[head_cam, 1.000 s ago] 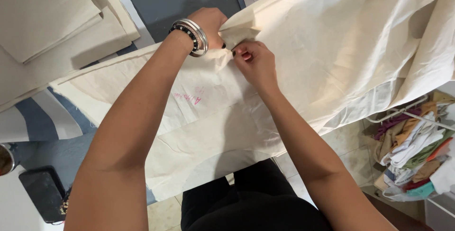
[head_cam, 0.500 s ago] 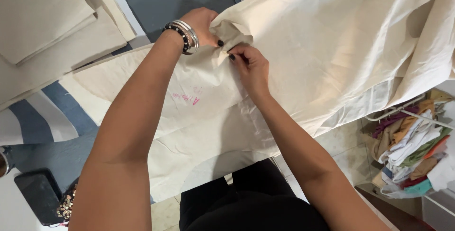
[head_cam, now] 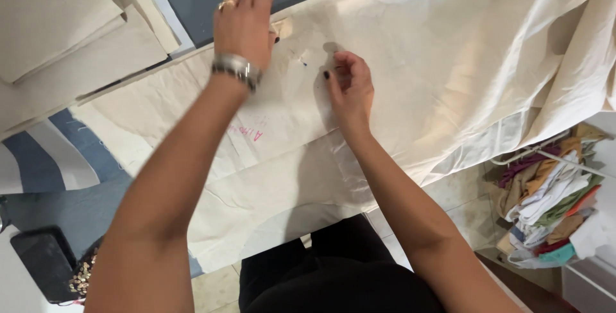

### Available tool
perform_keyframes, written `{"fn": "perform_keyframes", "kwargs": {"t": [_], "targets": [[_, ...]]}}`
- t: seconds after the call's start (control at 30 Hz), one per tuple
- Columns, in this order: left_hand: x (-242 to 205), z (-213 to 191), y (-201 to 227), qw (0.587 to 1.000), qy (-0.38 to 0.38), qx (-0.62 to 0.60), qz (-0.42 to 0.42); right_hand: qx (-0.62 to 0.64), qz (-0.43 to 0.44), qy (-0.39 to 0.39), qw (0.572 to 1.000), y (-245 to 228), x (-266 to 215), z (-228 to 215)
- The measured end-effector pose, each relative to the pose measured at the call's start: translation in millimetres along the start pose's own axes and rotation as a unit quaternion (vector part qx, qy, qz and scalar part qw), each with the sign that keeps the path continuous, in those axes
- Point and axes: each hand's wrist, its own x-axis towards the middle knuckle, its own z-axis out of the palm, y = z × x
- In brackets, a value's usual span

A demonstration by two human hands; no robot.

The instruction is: The person pins a pattern onto a large piece of cream-colored fabric laid on a table. They then use scissors to cut the fabric along the pattern's outline. After cutting, the person removes the pins and folds the resulting fabric piece.

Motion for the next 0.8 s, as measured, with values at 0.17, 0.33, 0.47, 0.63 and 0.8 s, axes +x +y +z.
{"fn": "perform_keyframes", "kwargs": {"t": [0.17, 0.33, 0.47, 0.63, 0.8], "targets": [[-121, 2, 23, 0.984, 0.168, 0.043, 0.029, -0.047, -0.263, -0.028, 0.963, 15, -10, 25], [-175, 29, -5, 0.981, 0.161, 0.066, -0.087, -0.208, -0.434, -0.105, 0.871, 5, -18, 91], [-179, 12, -18, 0.983, 0.008, -0.077, -0.166, -0.332, -0.416, -0.142, 0.835, 12, 26, 84], [-187, 1, -33, 0.974, -0.037, -0.116, -0.190, -0.376, -0.380, -0.147, 0.832, 18, 58, 56], [-206, 15, -62, 0.968, -0.035, -0.099, -0.229, -0.380, -0.378, -0.116, 0.836, 30, 80, 38]]}}
